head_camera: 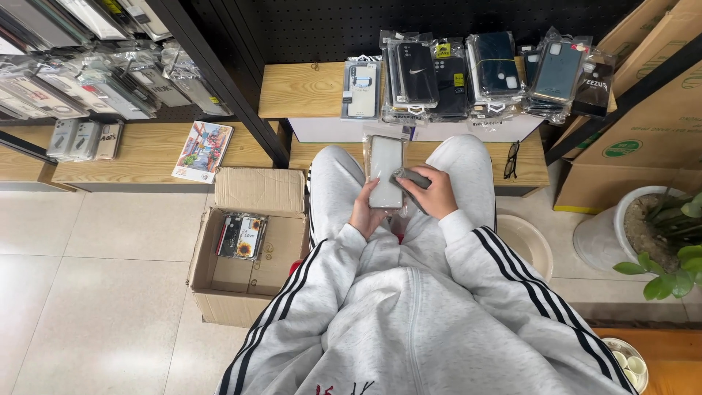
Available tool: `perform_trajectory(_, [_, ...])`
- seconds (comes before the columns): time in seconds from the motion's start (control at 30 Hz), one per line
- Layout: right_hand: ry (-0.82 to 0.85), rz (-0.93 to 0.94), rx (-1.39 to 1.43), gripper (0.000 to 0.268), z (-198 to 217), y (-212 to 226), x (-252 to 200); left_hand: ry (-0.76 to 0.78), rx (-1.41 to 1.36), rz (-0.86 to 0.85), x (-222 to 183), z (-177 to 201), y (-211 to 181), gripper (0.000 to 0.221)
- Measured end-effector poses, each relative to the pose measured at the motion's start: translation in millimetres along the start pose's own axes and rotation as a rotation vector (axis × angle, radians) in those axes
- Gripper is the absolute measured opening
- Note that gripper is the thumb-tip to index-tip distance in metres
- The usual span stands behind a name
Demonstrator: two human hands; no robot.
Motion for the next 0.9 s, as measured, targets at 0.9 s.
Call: perform_trajectory(0.9, [-0.378, 0.143, -0.17, 0.01, 18.6, 0.9, -1.2, 0.323, 0.605, 0.071, -101.9, -99.1, -26.0, 0.097])
Point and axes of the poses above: each hand's wrist, its own x-axis towards the middle knuckle, its own z-axis out of the back of the hand, y = z × x, the point moved 2 cm from there along x, towards the middle knuckle, and after that the axes turned 3 degrees about -z, right-handed, at the moved point
